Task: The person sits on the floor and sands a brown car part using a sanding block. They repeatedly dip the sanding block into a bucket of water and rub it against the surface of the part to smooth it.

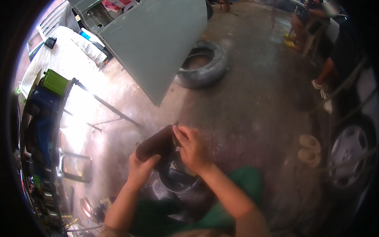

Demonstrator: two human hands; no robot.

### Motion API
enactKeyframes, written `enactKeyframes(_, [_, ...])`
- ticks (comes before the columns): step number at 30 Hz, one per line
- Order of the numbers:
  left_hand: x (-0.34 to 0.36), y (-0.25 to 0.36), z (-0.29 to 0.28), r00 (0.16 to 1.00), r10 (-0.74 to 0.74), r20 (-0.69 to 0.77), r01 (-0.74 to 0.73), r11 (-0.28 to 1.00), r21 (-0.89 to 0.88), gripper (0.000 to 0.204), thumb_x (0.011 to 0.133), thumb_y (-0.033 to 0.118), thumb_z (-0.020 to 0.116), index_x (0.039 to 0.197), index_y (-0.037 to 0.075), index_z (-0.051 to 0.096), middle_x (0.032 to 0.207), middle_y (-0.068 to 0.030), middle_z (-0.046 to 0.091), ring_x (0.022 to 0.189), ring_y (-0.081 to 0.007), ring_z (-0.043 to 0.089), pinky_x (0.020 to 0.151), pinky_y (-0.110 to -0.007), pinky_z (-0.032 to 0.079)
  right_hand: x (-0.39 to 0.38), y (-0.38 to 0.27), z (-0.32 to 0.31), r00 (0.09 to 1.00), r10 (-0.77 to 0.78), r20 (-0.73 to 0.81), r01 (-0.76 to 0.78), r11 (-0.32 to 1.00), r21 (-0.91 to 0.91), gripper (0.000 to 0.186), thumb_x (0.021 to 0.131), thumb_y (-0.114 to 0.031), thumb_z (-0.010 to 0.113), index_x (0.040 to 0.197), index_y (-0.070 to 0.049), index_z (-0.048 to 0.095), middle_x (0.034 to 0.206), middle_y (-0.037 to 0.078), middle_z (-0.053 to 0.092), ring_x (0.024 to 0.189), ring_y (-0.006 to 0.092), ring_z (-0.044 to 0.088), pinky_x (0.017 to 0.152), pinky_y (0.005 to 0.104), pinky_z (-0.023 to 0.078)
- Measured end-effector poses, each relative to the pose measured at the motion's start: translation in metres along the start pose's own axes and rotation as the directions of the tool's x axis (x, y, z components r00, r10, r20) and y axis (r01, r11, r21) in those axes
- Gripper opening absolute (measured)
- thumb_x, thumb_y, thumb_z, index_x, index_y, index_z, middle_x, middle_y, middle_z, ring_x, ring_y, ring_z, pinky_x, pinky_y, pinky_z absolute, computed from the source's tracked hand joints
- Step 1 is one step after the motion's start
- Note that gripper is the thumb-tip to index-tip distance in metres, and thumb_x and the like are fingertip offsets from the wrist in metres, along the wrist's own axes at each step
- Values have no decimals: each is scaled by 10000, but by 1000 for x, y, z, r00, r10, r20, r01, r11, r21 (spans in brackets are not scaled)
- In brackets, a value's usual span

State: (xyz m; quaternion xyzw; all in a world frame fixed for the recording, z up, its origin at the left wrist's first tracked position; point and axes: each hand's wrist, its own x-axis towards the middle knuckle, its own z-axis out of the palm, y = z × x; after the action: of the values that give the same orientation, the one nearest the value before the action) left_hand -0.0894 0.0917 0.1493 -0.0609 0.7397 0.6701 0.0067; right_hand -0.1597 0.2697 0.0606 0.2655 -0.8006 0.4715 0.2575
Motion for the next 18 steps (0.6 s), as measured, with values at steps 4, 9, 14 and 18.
enactKeyframes(4, [9, -12, -7, 998, -53, -26, 53, 999, -8, 391, 850, 16, 662, 1236, -38, 633, 1096, -86, 699, 967, -157, 656, 851, -299, 525, 5, -63, -6, 975, -217, 49, 217, 976, -9, 619, 742, 15, 609, 1350, -96, 637, 1222, 66, 601, 1070, 277, 569, 932, 417, 456])
enactKeyframes(9, [7, -5, -1, 999, -47, -5, 46, 991, -128, 387, 854, -4, 679, 1238, -18, 634, 1140, -70, 696, 1025, -154, 658, 915, -313, 526, 2, -14, -1, 997, -76, -1, 76, 997, -27, 622, 728, 0, 618, 1343, -93, 643, 1215, 70, 599, 1063, 287, 569, 930, 428, 457])
enactKeyframes(14, [8, -13, -6, 992, -122, 10, 122, 982, -142, 428, 810, 13, 668, 1233, -33, 625, 1146, -95, 692, 1049, -191, 657, 944, -318, 505, 5, -50, -4, 983, -182, 37, 182, 983, 16, 628, 724, -16, 612, 1345, -107, 645, 1231, 61, 597, 1055, 277, 568, 931, 427, 454])
enactKeyframes(18, [9, -6, -6, 995, -87, 50, 94, 984, -149, 375, 861, 8, 693, 1228, -17, 617, 1097, -54, 698, 992, -124, 647, 895, -305, 525, 3, 2, 0, 1000, -27, 1, 27, 996, -89, 565, 731, -24, 621, 1286, -117, 677, 1230, 33, 606, 1054, 266, 570, 916, 419, 456])
